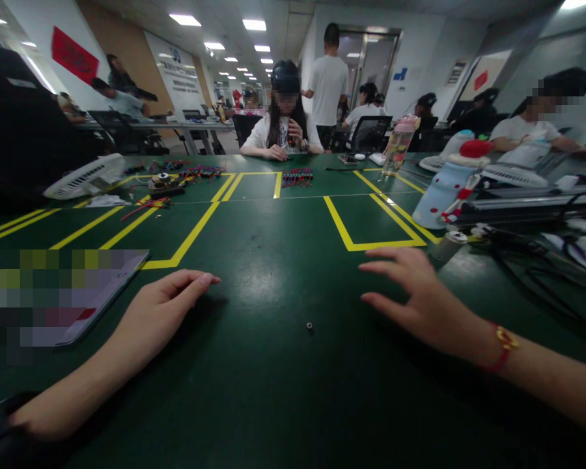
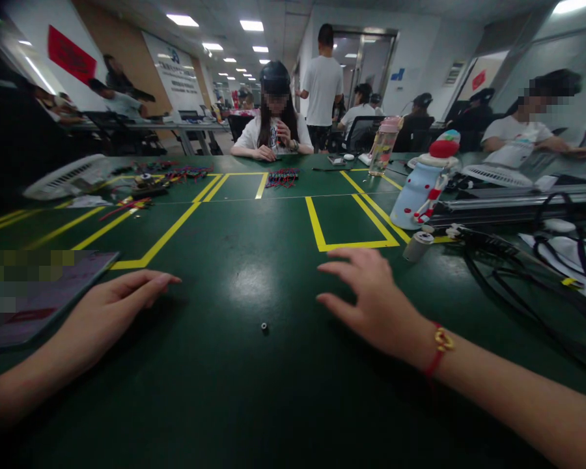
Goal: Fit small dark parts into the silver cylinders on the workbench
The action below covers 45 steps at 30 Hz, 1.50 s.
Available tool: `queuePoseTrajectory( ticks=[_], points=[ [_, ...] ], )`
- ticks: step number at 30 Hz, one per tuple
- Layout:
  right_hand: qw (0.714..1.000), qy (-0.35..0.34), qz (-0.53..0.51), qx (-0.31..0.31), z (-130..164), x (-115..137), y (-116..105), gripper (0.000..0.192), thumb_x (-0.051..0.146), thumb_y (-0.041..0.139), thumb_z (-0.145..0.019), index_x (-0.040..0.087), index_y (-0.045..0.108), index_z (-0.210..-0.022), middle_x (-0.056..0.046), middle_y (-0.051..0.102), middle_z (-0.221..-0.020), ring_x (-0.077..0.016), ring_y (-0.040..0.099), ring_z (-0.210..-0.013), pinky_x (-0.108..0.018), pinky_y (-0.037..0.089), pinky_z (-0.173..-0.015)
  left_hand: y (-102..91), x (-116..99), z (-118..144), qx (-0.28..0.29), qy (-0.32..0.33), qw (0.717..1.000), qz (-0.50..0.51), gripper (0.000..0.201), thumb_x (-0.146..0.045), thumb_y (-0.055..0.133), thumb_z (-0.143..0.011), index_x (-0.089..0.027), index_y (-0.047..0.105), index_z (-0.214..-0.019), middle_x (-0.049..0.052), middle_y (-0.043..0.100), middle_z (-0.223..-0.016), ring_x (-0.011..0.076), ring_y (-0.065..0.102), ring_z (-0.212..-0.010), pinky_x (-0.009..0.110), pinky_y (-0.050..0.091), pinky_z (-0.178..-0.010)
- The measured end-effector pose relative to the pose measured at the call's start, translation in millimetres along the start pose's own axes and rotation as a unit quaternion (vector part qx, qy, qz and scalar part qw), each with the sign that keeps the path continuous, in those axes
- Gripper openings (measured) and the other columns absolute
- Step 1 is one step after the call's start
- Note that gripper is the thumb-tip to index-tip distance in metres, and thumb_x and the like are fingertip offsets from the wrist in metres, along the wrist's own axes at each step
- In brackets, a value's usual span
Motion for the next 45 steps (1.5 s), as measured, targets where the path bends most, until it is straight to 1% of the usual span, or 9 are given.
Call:
queuePoseTrajectory(
  ticks=[4,7,11,15,18,21,28,38,45],
  points=[
    [0.986,-0.071,-0.109,0.101,-16,70,24,0.034,0.051,0.056,-0.086,0.034,0.067,-0.113,-0.001,0.051,-0.137,-0.0257,0.042,-0.123,-0.048,0.034,-0.100,-0.6,-1,0,0.016,0.005,1.000,-0.017,0.040,-0.056,0.054,-0.084,-0.023,0.070,-0.101,0.001,0.072,-0.098,0.0253,0.061,-0.090,0.029,0.043,-0.073],
    [0.984,-0.076,-0.131,0.097,-25,77,29,0.026,0.048,0.054,-0.088,0.031,0.072,-0.097,0.000,0.058,-0.127,-0.0231,0.046,-0.116,-0.045,0.036,-0.096,-1.4,-1,0,0.018,0.012,1.000,-0.021,0.040,-0.056,0.054,-0.083,-0.024,0.071,-0.098,0.002,0.073,-0.097,0.0266,0.063,-0.092,0.030,0.044,-0.073],
    [0.996,-0.024,-0.086,0.011,-28,33,1,0.028,0.043,0.050,-0.092,0.024,0.070,-0.098,-0.004,0.064,-0.112,-0.0187,0.054,-0.106,-0.038,0.039,-0.093,-1.6,-2,0,0.017,0.017,0.999,-0.026,0.039,-0.055,0.052,-0.085,-0.023,0.071,-0.098,0.002,0.073,-0.098,0.0265,0.064,-0.093,0.031,0.044,-0.078],
    [0.984,0.092,0.123,-0.087,-16,-51,-42,0.033,0.042,0.049,-0.090,0.018,0.070,-0.096,-0.008,0.067,-0.104,-0.0218,0.058,-0.100,-0.038,0.041,-0.089,1.1,2,-2,0.016,0.022,0.999,-0.033,0.040,-0.055,0.049,-0.086,-0.023,0.069,-0.099,0.003,0.072,-0.100,0.0269,0.062,-0.097,0.034,0.042,-0.084],
    [0.947,0.198,0.247,-0.055,-1,-110,-61,0.041,0.051,0.045,-0.087,0.021,0.071,-0.095,-0.007,0.067,-0.108,-0.0266,0.058,-0.100,-0.037,0.042,-0.077,3.4,11,-7,0.013,0.025,0.999,-0.037,0.043,-0.059,0.048,-0.085,-0.024,0.068,-0.100,0.003,0.072,-0.102,0.0268,0.061,-0.096,0.034,0.042,-0.084],
    [0.933,0.283,0.222,0.021,11,-144,-68,0.045,0.060,0.047,-0.082,0.026,0.072,-0.096,-0.003,0.068,-0.106,-0.0239,0.060,-0.093,-0.032,0.041,-0.069,4.2,16,-10,0.015,0.028,0.999,-0.034,0.045,-0.061,0.047,-0.084,-0.025,0.068,-0.100,0.002,0.071,-0.105,0.0263,0.062,-0.098,0.034,0.041,-0.084],
    [0.929,0.309,0.201,-0.031,7,-136,-68,0.039,0.053,0.050,-0.084,0.025,0.073,-0.099,-0.004,0.069,-0.104,-0.0208,0.058,-0.092,-0.030,0.037,-0.071,1.2,10,-4,0.027,0.009,0.999,-0.036,0.044,-0.060,0.048,-0.085,-0.024,0.067,-0.102,0.002,0.071,-0.102,0.0261,0.062,-0.096,0.032,0.041,-0.080],
    [0.926,0.354,0.129,-0.026,6,-134,-60,0.047,0.056,0.054,-0.082,0.019,0.071,-0.105,-0.009,0.069,-0.097,-0.0172,0.058,-0.081,-0.029,0.038,-0.072,1.2,6,-4,0.034,0.006,0.999,-0.036,0.042,-0.056,0.048,-0.086,-0.023,0.066,-0.103,0.002,0.070,-0.101,0.0259,0.061,-0.095,0.031,0.040,-0.079],
    [0.914,0.391,0.099,-0.038,4,-132,-59,0.036,0.051,0.061,-0.078,0.020,0.073,-0.093,-0.009,0.068,-0.094,-0.0181,0.056,-0.081,-0.031,0.037,-0.074,0.9,7,-3,0.029,0.005,0.999,-0.033,0.041,-0.056,0.048,-0.086,-0.024,0.066,-0.102,0.001,0.069,-0.100,0.0249,0.060,-0.093,0.031,0.039,-0.080]
  ],
)
Point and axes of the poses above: each hand's wrist, its own z-axis away from the middle knuckle, its own y-axis out of the palm, x = y × z, the point moved 1 cm from there along -z, towards the middle knuckle
